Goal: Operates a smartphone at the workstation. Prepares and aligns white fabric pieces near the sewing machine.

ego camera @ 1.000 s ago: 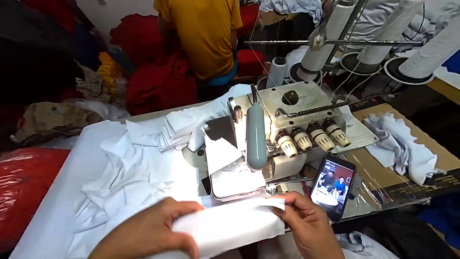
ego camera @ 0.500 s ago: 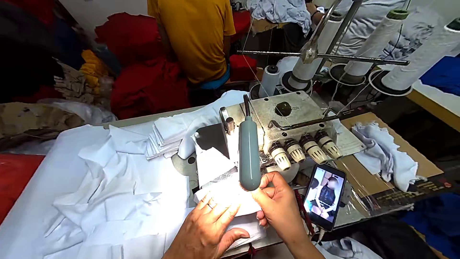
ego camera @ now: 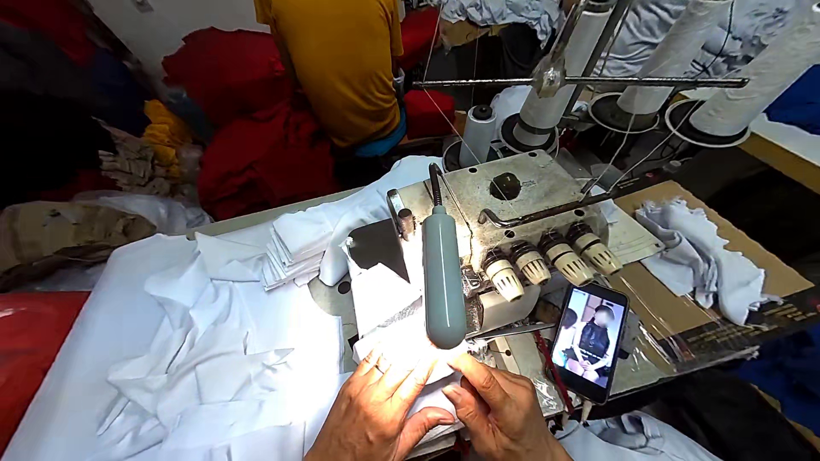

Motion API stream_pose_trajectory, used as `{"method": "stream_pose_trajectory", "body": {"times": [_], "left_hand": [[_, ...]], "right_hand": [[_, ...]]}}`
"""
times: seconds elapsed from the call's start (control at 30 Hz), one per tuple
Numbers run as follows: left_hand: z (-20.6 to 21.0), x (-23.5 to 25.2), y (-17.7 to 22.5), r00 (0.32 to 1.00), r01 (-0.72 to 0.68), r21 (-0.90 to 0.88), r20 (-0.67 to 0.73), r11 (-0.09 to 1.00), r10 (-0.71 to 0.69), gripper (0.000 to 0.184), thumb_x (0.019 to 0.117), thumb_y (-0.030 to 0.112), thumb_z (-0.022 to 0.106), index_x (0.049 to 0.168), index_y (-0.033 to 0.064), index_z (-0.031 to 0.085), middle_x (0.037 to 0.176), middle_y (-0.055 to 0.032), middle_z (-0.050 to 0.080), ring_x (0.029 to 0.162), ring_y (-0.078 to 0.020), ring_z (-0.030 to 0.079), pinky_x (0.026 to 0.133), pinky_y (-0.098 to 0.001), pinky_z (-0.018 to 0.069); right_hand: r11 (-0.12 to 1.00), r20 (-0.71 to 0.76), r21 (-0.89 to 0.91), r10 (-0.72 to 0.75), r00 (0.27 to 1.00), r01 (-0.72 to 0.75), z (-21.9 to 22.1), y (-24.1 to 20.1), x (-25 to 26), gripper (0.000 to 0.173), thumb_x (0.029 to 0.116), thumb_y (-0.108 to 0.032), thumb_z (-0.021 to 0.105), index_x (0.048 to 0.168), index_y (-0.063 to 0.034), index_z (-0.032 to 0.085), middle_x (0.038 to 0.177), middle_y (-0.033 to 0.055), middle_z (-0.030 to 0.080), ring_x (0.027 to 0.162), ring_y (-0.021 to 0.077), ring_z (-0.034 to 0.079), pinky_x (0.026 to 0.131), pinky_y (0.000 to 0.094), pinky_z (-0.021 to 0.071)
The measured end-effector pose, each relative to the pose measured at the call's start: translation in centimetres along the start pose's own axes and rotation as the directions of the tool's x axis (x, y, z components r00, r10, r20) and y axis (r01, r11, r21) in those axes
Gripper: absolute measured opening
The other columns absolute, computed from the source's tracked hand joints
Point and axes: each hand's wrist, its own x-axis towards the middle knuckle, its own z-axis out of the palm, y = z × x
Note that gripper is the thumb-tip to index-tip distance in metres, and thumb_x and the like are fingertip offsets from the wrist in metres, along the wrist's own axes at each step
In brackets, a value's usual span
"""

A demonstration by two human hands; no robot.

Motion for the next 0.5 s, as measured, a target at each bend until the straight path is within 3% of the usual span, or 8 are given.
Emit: {"method": "stream_pose_trajectory", "body": {"times": [0.13,0.2,0.3,0.33,0.4,0.5], "left_hand": [[0.1,-0.1,-0.3,1.0,0.003,-0.004,-0.006,1.0,-0.003,0.061,0.103,0.062,0.042,0.114,0.0129,0.076,0.099,-0.0058,0.077,0.091,-0.0188,0.069,0.089,-0.0321,0.0499],[0.0,0.2,-0.7,1.0,0.018,0.01,0.013,1.0,-0.019,0.065,0.1025,0.065,0.039,0.104,0.0115,0.076,0.087,-0.0065,0.074,0.084,-0.0207,0.069,0.087,-0.0354,0.0528],[-0.4,1.4,-2.5,0.997,0.034,-0.017,0.065,0.999,-0.033,0.069,0.102,0.066,0.039,0.089,0.0082,0.073,0.08,-0.007,0.071,0.083,-0.0206,0.07,0.095,-0.0422,0.0544],[-0.4,1.9,-3.4,0.997,0.03,-0.05,0.072,0.998,-0.026,0.064,0.102,0.063,0.041,0.089,0.0082,0.072,0.089,-0.0068,0.073,0.093,-0.0192,0.071,0.102,-0.0424,0.052],[-0.8,3.0,-5.5,0.995,0.016,-0.14,0.103,0.99,-0.001,0.052,0.1013,0.054,0.049,0.105,0.0083,0.073,0.126,-0.0071,0.071,0.129,-0.0175,0.061,0.116,-0.0411,0.0425],[-1.3,4.1,-7.7,0.997,0.032,-0.184,0.078,0.982,-0.018,0.047,0.094,0.036,0.059,0.128,0.0053,0.069,0.138,-0.0078,0.065,0.138,-0.02,0.053,0.119,-0.0456,0.0359]], "right_hand": [[1.0,-0.005,-0.006,0.009,1.0,-0.009,0.3,-0.2,-0.1,0.035,0.1065,-0.033,0.049,0.115,-0.0054,0.069,0.064,0.0017,0.058,0.055,0.009,0.055,0.052,0.022,0.0478],[1.0,-0.013,-0.011,0.021,1.0,-0.021,0.5,-0.3,0.2,0.034,0.1047,-0.03,0.052,0.116,-0.0031,0.069,0.064,0.0021,0.06,0.054,0.009,0.056,0.05,0.0223,0.0475],[0.998,0.0,-0.046,0.047,0.999,-0.047,0.6,-0.6,1.2,0.033,0.1015,-0.025,0.054,0.113,0.0009,0.072,0.068,0.0039,0.067,0.056,0.0101,0.062,0.052,0.0249,0.0511],[0.997,0.008,-0.06,0.051,0.999,-0.05,0.6,-0.7,1.6,0.034,0.1012,-0.025,0.054,0.112,0.0009,0.072,0.069,0.0038,0.068,0.057,0.0101,0.063,0.052,0.0253,0.0518],[0.997,0.014,-0.063,0.048,0.999,-0.047,0.5,-0.9,1.7,0.034,0.1011,-0.026,0.054,0.11,0.001,0.073,0.067,0.0038,0.067,0.056,0.0104,0.062,0.051,0.0258,0.051],[0.996,-0.015,0.033,0.087,0.996,-0.087,0.1,-0.8,0.6,0.034,0.1035,-0.025,0.053,0.116,0.0018,0.07,0.065,0.003,0.064,0.054,0.0078,0.058,0.052,0.0233,0.0507]]}}
